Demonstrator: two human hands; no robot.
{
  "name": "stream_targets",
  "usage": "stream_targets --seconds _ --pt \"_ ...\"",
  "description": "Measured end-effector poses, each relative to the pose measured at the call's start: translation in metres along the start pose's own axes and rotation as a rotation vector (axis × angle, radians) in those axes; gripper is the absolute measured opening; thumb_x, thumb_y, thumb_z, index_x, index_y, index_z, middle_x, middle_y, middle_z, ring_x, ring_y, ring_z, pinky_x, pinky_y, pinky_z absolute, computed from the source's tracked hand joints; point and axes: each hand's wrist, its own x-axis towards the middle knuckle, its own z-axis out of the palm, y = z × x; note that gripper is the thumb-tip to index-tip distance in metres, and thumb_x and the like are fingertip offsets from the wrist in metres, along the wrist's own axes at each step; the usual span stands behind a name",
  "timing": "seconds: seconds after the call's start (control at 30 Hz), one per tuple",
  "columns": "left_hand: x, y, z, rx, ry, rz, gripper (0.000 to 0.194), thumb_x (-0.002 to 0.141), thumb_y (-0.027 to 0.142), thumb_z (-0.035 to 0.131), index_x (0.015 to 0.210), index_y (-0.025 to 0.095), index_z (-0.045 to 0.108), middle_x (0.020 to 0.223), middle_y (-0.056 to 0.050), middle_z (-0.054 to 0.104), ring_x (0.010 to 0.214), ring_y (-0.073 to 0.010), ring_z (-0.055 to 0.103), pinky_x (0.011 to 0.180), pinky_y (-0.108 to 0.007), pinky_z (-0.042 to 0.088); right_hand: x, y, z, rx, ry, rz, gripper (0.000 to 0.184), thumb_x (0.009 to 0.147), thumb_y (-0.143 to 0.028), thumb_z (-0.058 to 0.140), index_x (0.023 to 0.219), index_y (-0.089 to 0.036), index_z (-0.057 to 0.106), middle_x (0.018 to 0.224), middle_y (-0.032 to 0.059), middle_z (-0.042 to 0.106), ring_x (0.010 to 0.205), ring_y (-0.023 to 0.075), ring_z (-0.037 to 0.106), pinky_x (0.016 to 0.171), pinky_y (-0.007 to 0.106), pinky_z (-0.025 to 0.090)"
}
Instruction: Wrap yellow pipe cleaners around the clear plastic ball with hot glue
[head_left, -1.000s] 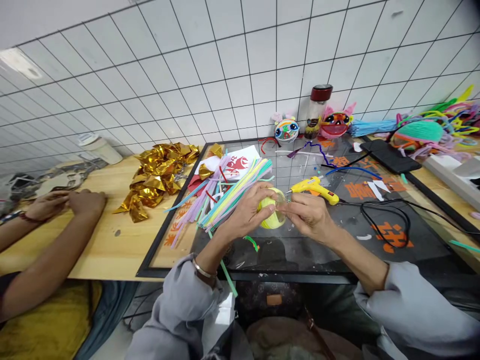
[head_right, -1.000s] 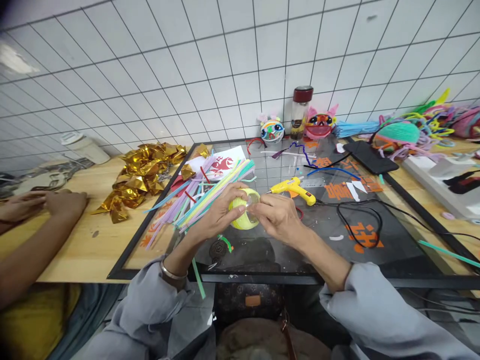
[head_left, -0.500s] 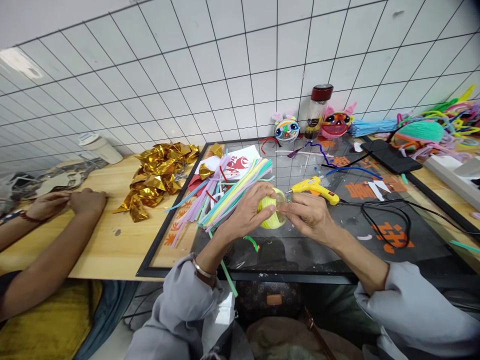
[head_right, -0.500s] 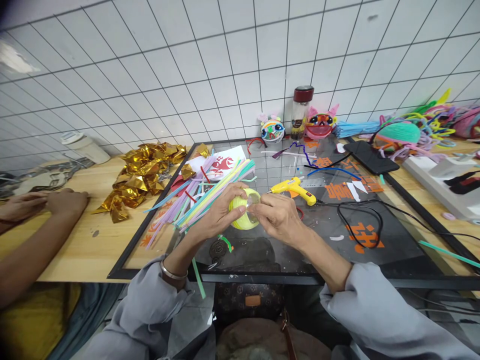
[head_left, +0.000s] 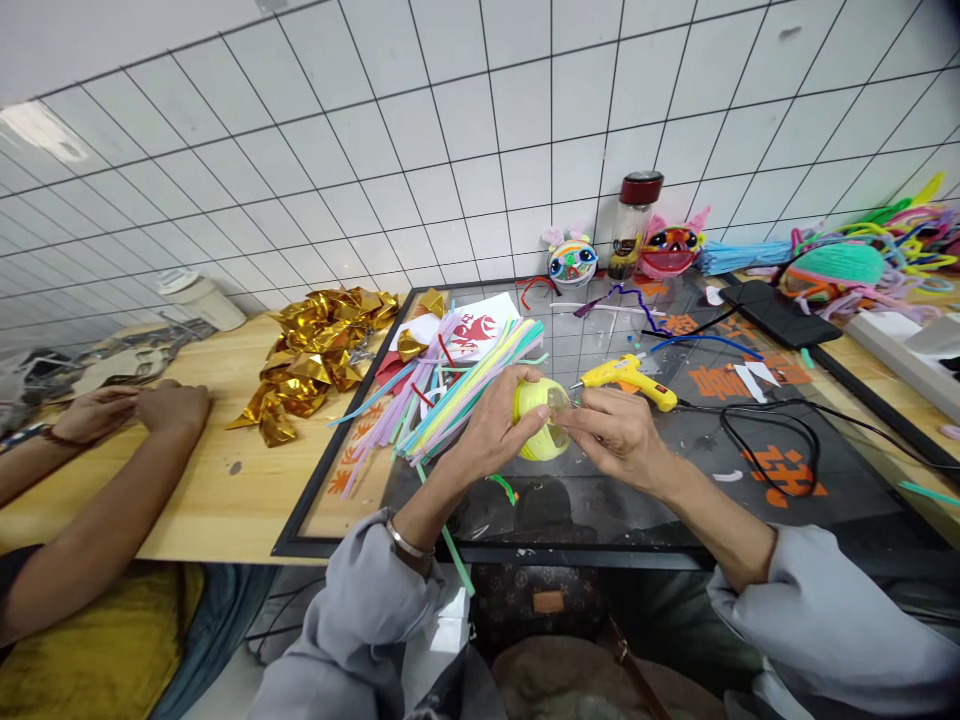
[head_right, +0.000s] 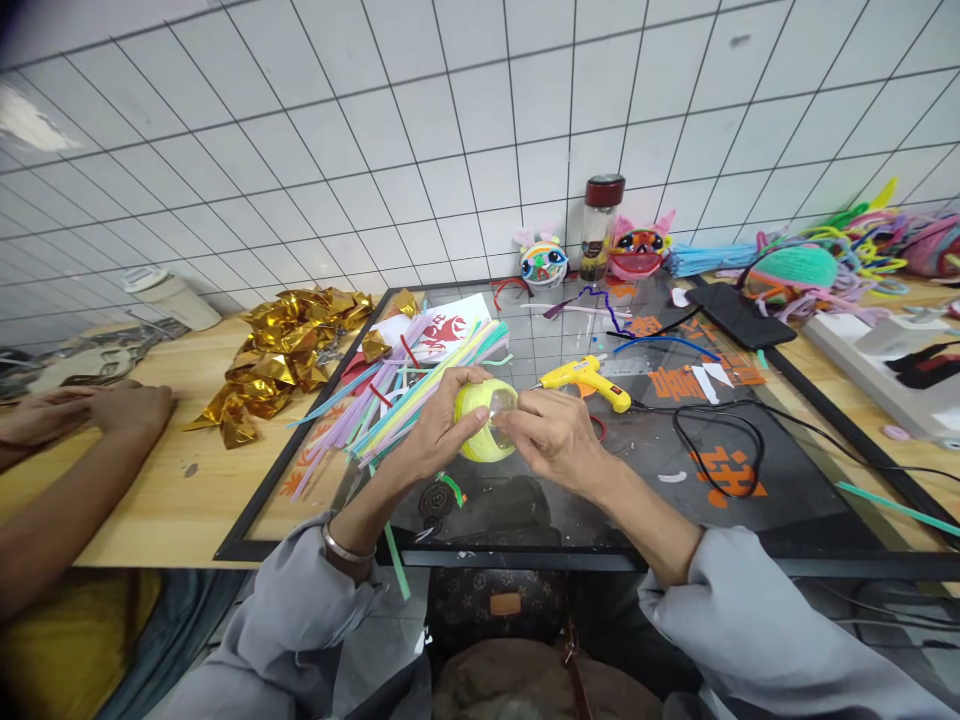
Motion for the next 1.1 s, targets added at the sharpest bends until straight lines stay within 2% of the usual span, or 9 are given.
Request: stream_targets --seconds 0.23,0.47,0.6,0.7,0.87,1.1 --pt "-0.0009 0.0037 0.0017 0.032 0.014 -0.027 0.026 0.095 0.032 0.048 0.118 0.019 0.046 0.119 -0.012 0.059 0.113 -0.0259 0.057 0.103 -0.042 0.044 0.0012 -0.0011 0.0008 -0.006 0.014 -0.022 0.018 0.097 -0.014 0.054 0.091 -0.018 0.070 0.063 -0.0025 0.050 0.058 0.0122 0.045 0.057 0.027 0.031" --pt "-0.0008 0.0051 0.0032 0.050 0.013 -0.026 0.028 0.093 0.028 0.044 0.119 0.019 0.045 0.121 -0.012 0.059 0.116 -0.0256 0.056 0.105 -0.042 0.043 -0.0004 -0.0036 0.0025 0.059 0.011 0.028 0.008 0.095 -0.017 0.059 0.100 -0.017 0.066 0.072 0.0012 0.066 0.064 0.0145 0.059 0.060 0.028 0.040" --pt "-0.0004 0.0061 0.0035 0.062 0.006 -0.031 0.029 0.092 0.029 0.044 0.119 0.018 0.046 0.120 -0.012 0.059 0.114 -0.0256 0.056 0.104 -0.041 0.043 -0.0022 -0.0039 0.0027 0.059 0.014 0.047 0.022 0.094 -0.021 0.061 0.115 -0.015 0.063 0.082 0.0057 0.074 0.072 0.0183 0.067 0.066 0.030 0.047" --pt "-0.0005 0.0060 0.0037 0.056 0.005 -0.033 0.029 0.092 0.029 0.044 0.118 0.018 0.045 0.119 -0.012 0.059 0.113 -0.0256 0.056 0.103 -0.042 0.043 -0.0032 -0.0037 0.0030 0.050 0.018 0.060 0.029 0.093 -0.022 0.062 0.121 -0.014 0.062 0.088 0.0077 0.076 0.070 0.0180 0.068 0.066 0.031 0.048" --pt "-0.0009 0.0057 0.0041 0.065 0.006 -0.019 0.029 0.092 0.029 0.044 0.118 0.018 0.045 0.119 -0.012 0.059 0.112 -0.0258 0.056 0.102 -0.042 0.044 -0.0034 -0.0036 0.0025 0.034 -0.015 0.085 0.029 0.094 -0.026 0.060 0.122 -0.016 0.062 0.094 0.0080 0.078 0.068 0.0166 0.066 0.067 0.031 0.048" --pt "-0.0006 0.0064 0.0042 0.075 0.013 -0.006 0.028 0.092 0.028 0.045 0.117 0.019 0.046 0.117 -0.011 0.060 0.110 -0.0258 0.057 0.101 -0.042 0.044 -0.0031 -0.0032 0.0019 0.035 -0.053 0.072 0.026 0.093 -0.025 0.061 0.116 -0.014 0.065 0.085 0.0069 0.074 0.072 0.0183 0.066 0.067 0.031 0.045"
